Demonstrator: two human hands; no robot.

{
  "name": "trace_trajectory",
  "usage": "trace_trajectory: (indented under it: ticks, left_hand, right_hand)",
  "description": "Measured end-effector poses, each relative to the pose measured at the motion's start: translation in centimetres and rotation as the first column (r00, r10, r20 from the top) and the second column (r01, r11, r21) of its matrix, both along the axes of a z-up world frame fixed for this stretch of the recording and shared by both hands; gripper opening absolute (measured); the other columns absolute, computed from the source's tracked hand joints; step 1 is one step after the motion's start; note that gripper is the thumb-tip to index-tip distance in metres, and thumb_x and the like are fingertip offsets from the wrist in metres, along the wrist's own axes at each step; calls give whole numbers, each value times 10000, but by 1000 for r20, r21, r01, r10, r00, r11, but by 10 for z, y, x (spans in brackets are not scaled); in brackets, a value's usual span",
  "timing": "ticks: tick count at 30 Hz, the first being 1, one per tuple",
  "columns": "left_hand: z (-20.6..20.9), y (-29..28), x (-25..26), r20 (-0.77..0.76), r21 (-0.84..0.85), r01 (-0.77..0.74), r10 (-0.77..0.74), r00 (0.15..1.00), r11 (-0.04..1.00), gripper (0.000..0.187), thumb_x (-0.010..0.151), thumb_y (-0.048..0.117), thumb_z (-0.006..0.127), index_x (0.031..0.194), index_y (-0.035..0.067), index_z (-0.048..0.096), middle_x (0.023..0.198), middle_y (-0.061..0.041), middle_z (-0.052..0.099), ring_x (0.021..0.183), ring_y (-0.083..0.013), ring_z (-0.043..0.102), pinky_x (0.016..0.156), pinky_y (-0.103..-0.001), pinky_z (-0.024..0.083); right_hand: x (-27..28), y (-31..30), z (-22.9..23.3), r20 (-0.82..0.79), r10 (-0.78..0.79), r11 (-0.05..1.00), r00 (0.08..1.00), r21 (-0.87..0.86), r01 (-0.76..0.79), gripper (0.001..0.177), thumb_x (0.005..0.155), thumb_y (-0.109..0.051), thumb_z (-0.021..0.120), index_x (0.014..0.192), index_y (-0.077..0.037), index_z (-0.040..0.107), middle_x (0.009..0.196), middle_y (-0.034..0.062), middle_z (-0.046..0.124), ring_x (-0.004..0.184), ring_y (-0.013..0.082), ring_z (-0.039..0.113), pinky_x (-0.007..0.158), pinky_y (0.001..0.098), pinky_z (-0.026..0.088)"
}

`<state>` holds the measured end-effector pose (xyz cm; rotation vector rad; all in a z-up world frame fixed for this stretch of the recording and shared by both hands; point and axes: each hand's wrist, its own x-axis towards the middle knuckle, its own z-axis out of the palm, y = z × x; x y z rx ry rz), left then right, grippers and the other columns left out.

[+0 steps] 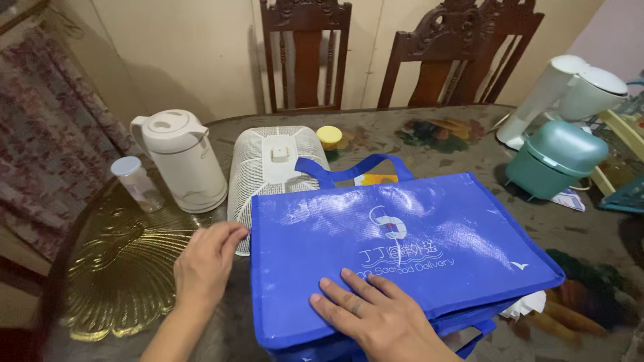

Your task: The person wipes the outside of a blue insulated delivery bag with a tissue, opens its lid, and takes items out of the bag one at a time, placing snack packs, bananas, cans, bottles and containers on the dining table.

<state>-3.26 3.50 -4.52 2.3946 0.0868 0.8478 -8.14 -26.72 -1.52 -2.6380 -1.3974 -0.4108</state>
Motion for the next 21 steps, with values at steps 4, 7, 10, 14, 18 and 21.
trace_trajectory:
  ticks: [4,7,10,14,18,21]
  left_hand:
    - [3,6,36,-15,31,21,-20,1000,999,205,932,354,678,1002,179,761,901,-51,717,872,-289,673,728,-435,535]
    - [5,7,53,-3,55,55,-55,998,997,209,948,347,664,1014,169,752,944,-44,735,904,-292,675,750,-435,535]
    - [5,3,55,-74,5,36,-35,997,999,213,956,339,660,1055,172,748,994,-57,733,939,-288,679,782,-426,534]
    - [7,0,35,-103,-15,99,-101,990,995,303,922,269,671,1206,163,683,1198,-59,691,1112,-286,637,899,-418,512]
    - [15,5,7,-7,39,260,-260,965,965,647,789,187,727,1409,131,547,1409,-105,562,1293,-336,532,1039,-443,445]
    - [20,7,1,-38,186,347,-347,937,919,746,671,164,783,1387,167,575,1425,-112,552,1276,-352,527,1055,-445,438]
  right_hand:
    - [-1,-3,-5,24,4,1000,1000,20,-5,549,912,-291,551,1452,-196,571,1456,95,609,1346,329,562,1040,521,432]
    - [0,-3,-6,62,10,999,998,34,-12,531,931,-313,540,1448,-193,573,1454,94,613,1341,337,565,1038,526,428]
    - [1,-4,-6,45,10,999,999,40,-12,546,935,-292,545,1470,-181,562,1474,88,608,1358,332,556,1051,512,427]
    - [6,-28,-1,-21,-33,999,999,34,34,750,757,-162,664,1493,-158,520,1510,91,570,1398,329,510,1094,504,393]
    - [19,-93,17,26,-215,976,976,-32,216,1082,477,-195,801,1516,-208,500,1561,66,546,1424,328,480,1132,504,351]
    - [36,-151,36,100,-347,938,933,31,346,969,446,-67,754,1391,-166,566,1447,94,601,1363,332,527,1093,491,411]
